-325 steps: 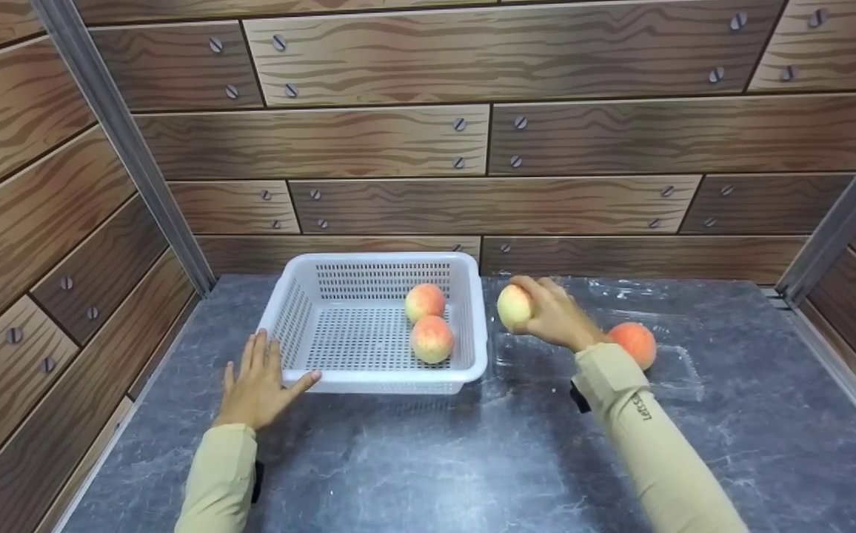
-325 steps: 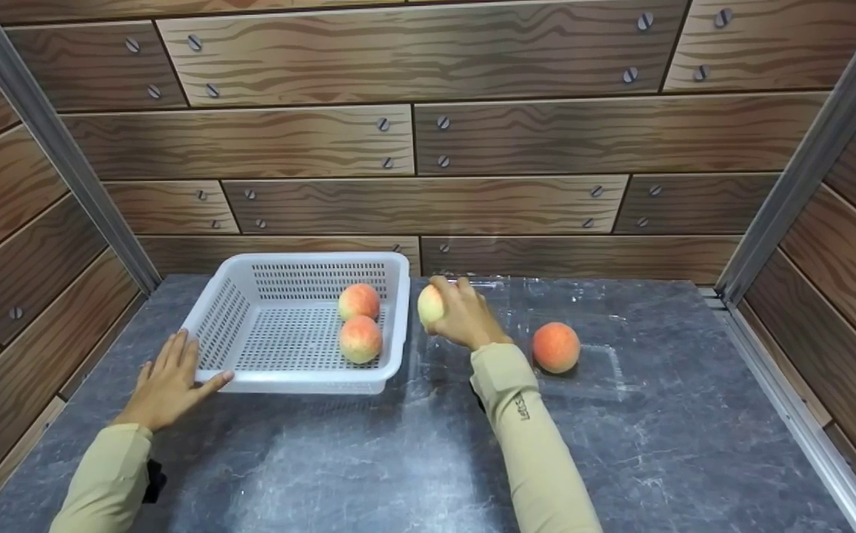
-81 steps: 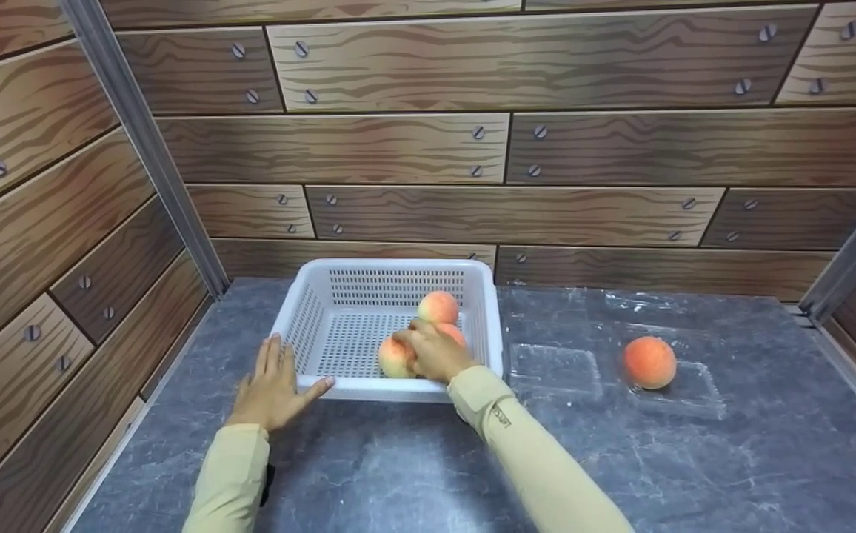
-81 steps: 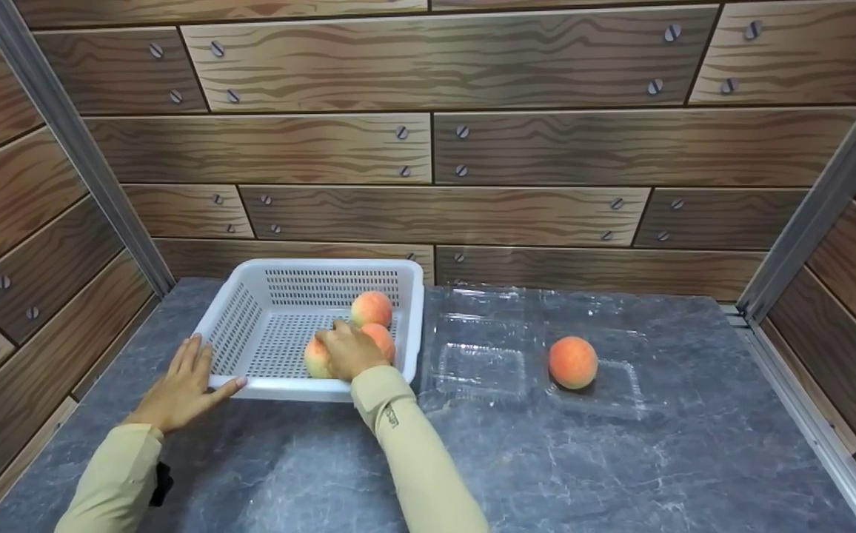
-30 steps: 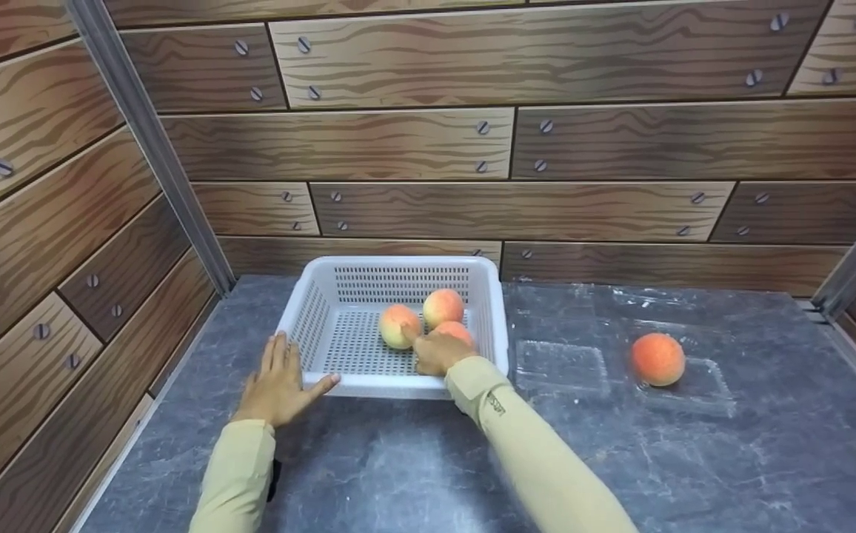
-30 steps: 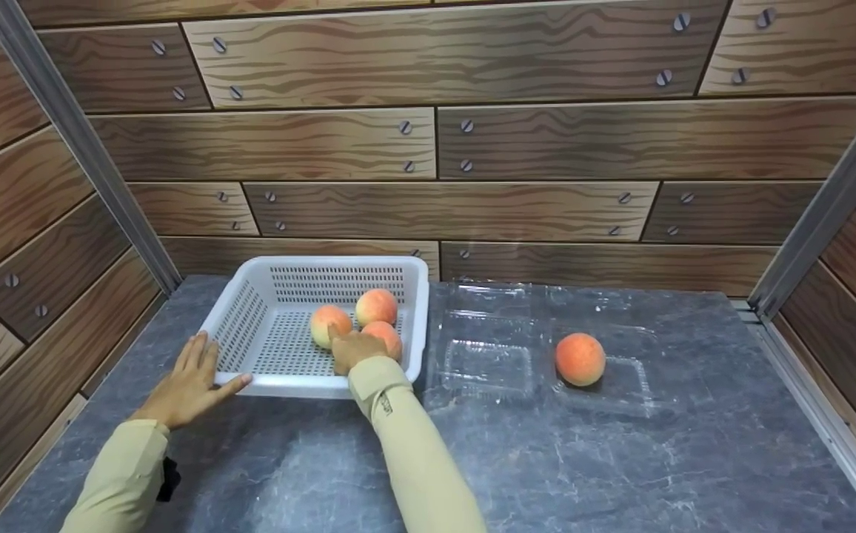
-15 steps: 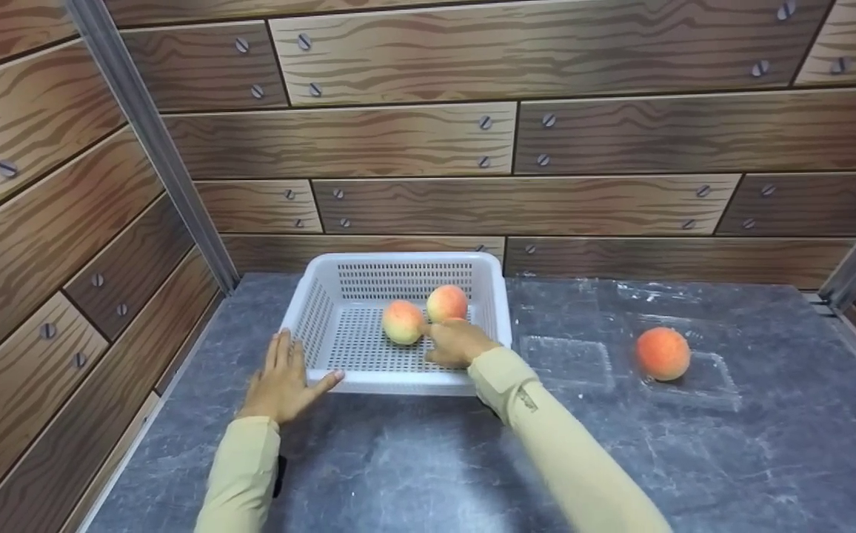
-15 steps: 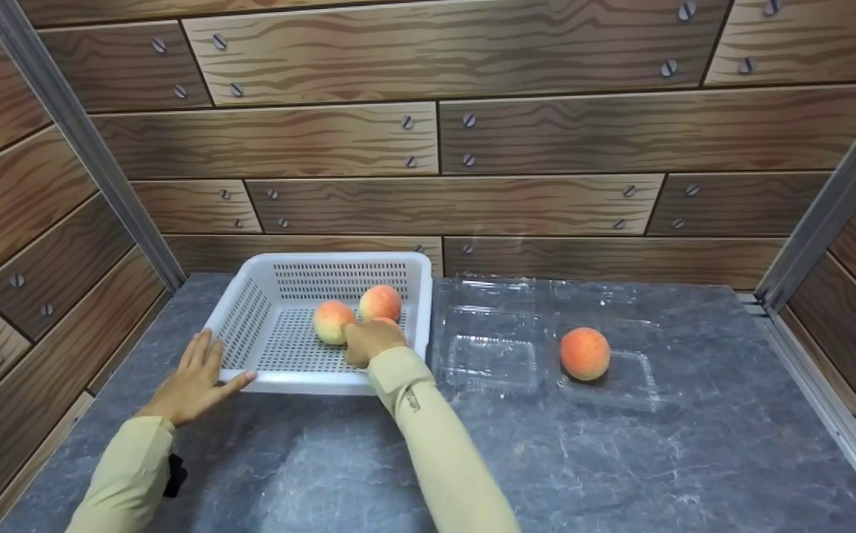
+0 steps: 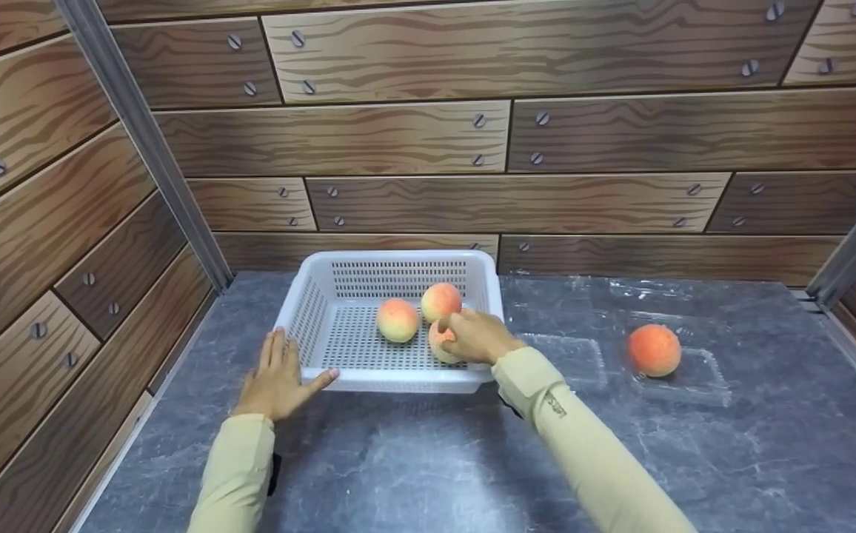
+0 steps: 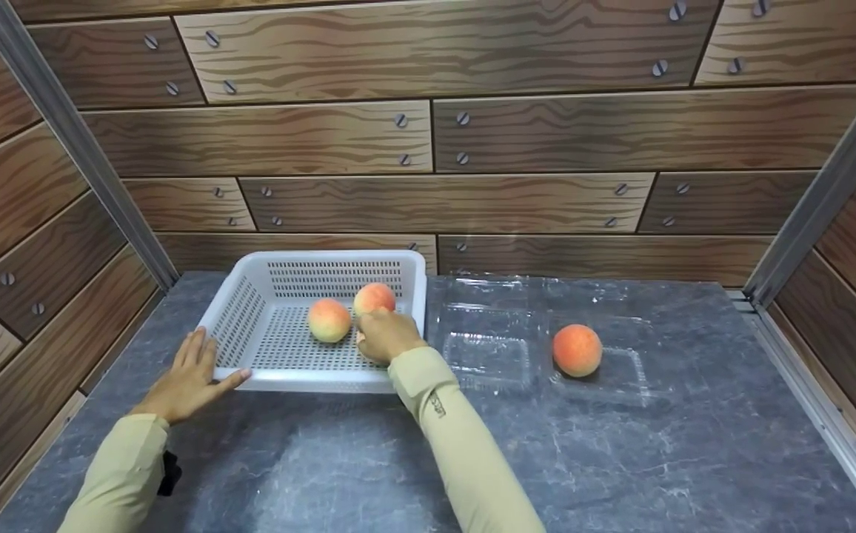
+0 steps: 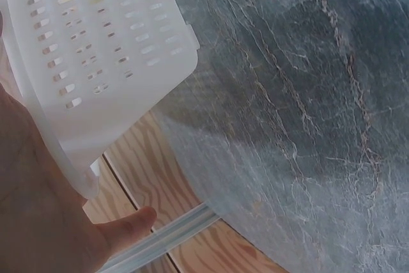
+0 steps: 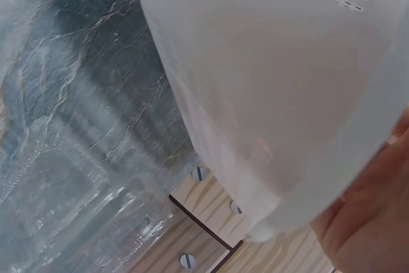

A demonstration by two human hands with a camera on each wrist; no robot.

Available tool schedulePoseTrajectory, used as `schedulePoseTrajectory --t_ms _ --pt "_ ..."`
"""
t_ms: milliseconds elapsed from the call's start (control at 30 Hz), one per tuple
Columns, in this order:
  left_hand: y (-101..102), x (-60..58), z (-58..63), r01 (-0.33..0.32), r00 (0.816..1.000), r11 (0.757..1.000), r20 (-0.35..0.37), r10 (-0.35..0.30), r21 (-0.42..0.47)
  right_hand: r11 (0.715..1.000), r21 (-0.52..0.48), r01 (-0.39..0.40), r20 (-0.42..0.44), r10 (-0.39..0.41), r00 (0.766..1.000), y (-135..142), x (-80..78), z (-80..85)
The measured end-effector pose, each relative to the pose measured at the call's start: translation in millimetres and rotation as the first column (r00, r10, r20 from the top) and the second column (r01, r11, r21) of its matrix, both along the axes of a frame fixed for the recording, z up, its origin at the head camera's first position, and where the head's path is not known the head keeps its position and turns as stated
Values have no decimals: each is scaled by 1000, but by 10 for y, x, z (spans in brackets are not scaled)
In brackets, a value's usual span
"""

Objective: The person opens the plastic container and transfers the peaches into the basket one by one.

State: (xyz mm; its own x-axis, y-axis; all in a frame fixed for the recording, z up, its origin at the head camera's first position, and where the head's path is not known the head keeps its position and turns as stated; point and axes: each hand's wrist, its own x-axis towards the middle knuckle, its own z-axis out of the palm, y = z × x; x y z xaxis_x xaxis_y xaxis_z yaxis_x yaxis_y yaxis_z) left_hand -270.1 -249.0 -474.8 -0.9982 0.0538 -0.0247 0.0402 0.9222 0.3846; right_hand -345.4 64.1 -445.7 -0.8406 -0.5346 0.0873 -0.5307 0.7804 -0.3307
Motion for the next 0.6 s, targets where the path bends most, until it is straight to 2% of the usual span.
schedulePoseTrajectory --t_ms 167,333,600 --pt "-4 -6 0 3 1000 1000 2 -3 12 999 -32 -13 -95 10 995 52 22 18" --pt "-3 -1 -1 5 1000 1000 -5 -5 21 997 -58 -58 -192 46 980 101 34 30" --pt "5 -16 35 10 1000 1000 9 -10 9 997 -60 -47 -241 32 970 217 31 64"
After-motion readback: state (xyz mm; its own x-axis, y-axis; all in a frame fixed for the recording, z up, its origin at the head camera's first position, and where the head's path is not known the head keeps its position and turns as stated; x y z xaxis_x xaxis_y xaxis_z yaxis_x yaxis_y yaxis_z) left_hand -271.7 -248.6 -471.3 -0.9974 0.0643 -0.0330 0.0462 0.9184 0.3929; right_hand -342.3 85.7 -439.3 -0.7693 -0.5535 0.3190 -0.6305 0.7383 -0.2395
